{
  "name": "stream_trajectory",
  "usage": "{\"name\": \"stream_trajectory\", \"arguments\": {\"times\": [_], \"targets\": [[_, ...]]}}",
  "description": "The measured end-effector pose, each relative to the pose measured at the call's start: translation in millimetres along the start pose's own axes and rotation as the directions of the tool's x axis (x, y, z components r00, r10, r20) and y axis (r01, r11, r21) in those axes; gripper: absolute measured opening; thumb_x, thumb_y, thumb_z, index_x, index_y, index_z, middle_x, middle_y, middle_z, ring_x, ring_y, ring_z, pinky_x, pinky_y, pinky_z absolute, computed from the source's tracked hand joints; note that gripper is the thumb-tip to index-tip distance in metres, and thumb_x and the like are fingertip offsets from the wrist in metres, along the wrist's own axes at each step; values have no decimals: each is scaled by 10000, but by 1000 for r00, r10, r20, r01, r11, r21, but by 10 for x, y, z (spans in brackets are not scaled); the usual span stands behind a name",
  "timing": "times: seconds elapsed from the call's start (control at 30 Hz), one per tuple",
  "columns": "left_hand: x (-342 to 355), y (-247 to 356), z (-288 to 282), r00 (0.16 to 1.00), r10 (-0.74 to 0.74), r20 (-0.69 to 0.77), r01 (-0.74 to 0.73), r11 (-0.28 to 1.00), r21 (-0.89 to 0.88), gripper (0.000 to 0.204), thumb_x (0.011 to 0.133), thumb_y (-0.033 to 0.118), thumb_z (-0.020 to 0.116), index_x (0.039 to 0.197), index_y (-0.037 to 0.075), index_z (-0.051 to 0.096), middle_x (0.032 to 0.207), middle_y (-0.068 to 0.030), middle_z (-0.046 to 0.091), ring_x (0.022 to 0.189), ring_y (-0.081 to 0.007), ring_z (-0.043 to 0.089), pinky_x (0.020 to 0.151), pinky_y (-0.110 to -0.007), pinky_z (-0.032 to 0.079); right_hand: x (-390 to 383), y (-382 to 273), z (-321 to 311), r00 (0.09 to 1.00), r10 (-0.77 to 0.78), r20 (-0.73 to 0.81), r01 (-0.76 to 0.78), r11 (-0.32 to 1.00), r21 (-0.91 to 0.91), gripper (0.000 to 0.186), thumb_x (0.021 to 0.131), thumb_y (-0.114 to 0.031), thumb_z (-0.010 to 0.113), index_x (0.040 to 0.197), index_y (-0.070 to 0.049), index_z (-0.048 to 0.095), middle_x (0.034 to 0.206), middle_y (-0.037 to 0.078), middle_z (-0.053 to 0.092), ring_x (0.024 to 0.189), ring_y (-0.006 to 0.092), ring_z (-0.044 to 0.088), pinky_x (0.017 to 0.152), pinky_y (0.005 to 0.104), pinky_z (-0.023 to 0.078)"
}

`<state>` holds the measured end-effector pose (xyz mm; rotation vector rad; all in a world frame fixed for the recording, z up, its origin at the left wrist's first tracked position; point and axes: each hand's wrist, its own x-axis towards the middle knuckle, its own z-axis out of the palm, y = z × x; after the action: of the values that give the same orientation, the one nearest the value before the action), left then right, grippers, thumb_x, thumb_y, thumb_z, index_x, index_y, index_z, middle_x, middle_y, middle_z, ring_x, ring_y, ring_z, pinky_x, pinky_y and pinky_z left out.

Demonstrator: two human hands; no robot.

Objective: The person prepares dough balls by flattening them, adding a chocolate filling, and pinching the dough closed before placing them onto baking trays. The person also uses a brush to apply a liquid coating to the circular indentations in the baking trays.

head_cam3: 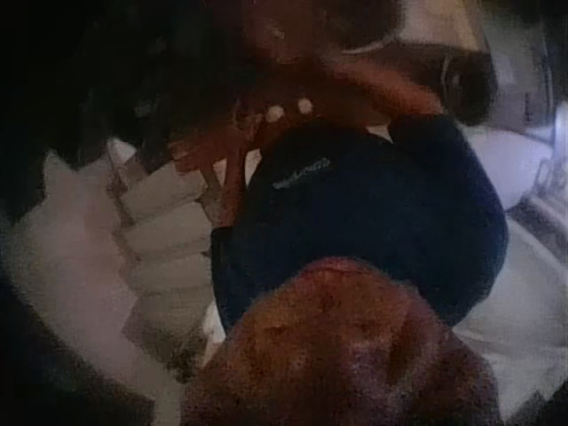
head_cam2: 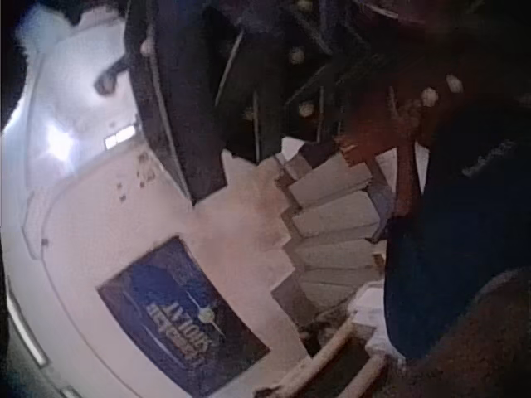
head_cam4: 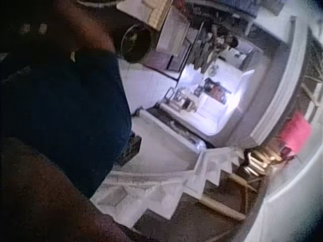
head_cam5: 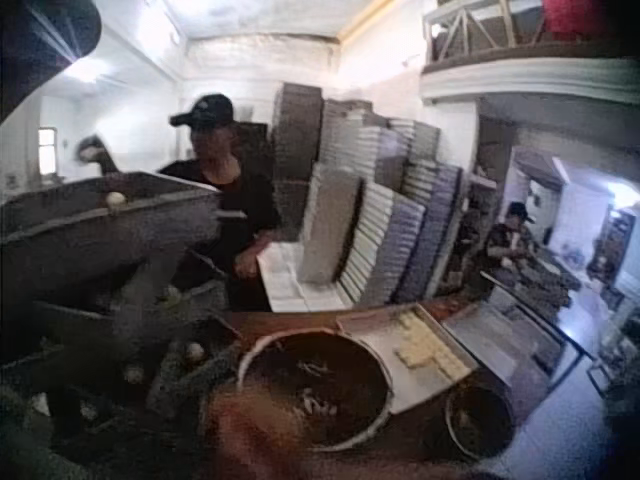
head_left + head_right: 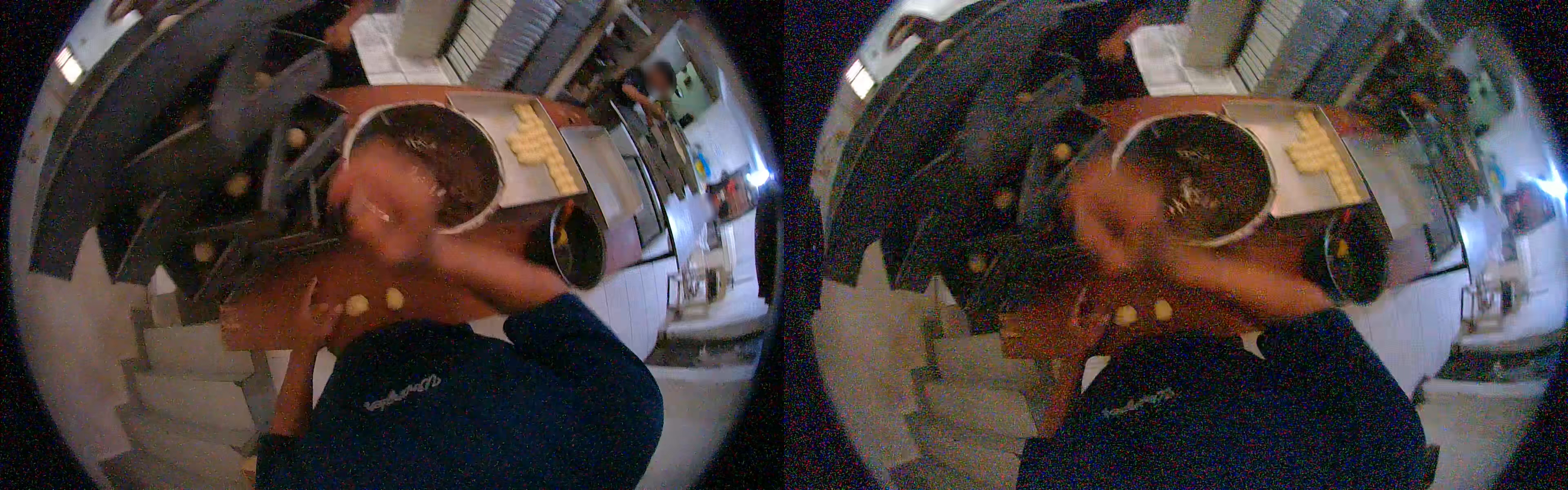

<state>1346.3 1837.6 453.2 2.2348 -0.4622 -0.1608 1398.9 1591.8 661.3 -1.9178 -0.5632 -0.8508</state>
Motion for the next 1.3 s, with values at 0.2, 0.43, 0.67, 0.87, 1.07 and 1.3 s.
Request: {"name": "stream_trajectory", "arguments": {"times": [0.2, 0.43, 0.67, 0.87, 1.07, 1.3], "targets": [[-76, -608, 527, 970, 202, 134, -239, 882, 407, 514, 937, 271, 631, 1394, 59, 531, 1284, -205, 617, 1160, -372, 607, 992, -441, 488, -1803, 390, -104, 683, 590, 429, -448, 803, -392, 222, 800, -289, 707, 894, -87, 705, 838, 191, 678, 791, 425, 654, 707, 521, 531], [603, 282, 299, 991, 131, 38, -130, 991, -26, 425, 930, 157, 580, 1346, 72, 586, 1291, -258, 579, 1173, -412, 584, 993, -467, 488, -1098, 1563, -1132, 473, 792, 386, -3, 439, -898, 188, 825, -181, 652, 945, -60, 732, 978, 164, 710, 903, 351, 696, 756, 473, 579], [557, -551, 854, 946, 322, -40, -298, 911, 287, 491, 948, 275, 609, 1395, 83, 542, 1457, -273, 425, 1287, -469, 472, 1031, -526, 447, -1067, 2230, -1048, 341, 651, 678, 225, 643, -732, 186, 826, -170, 661, 977, -105, 749, 969, 143, 738, 900, 351, 718, 714, 477, 585], [608, -422, 769, 986, 167, 2, -162, 952, 260, 630, 919, 412, 652, 1446, 109, 488, 1418, -246, 485, 1266, -436, 497, 1061, -544, 405, -660, 2790, -551, 773, 471, 425, 122, 548, -828, 304, 781, -202, 720, 1077, -133, 704, 878, 137, 691, 844, 354, 702, 656, 503, 563], [562, -539, 728, 984, 177, -15, -168, 956, 241, 717, 887, 397, 658, 1502, 122, 413, 1398, -225, 509, 1223, -422, 522, 1056, -563, 382, -967, 3070, -486, 630, 510, 586, 225, 602, -766, 276, 803, -208, 672, 1070, -143, 691, 869, 139, 673, 810, 369, 697, 637, 485, 555], [644, -52, 468, 998, 25, 64, -33, 991, 127, 720, 874, 368, 667, 1505, 132, 411, 1411, -208, 496, 1243, -412, 513, 1055, -562, 386, -684, 3307, -614, 621, 610, 492, 108, 555, -825, 110, 789, -189, 662, 842, -107, 712, 840, 162, 701, 816, 383, 693, 651, 499, 544]]}}
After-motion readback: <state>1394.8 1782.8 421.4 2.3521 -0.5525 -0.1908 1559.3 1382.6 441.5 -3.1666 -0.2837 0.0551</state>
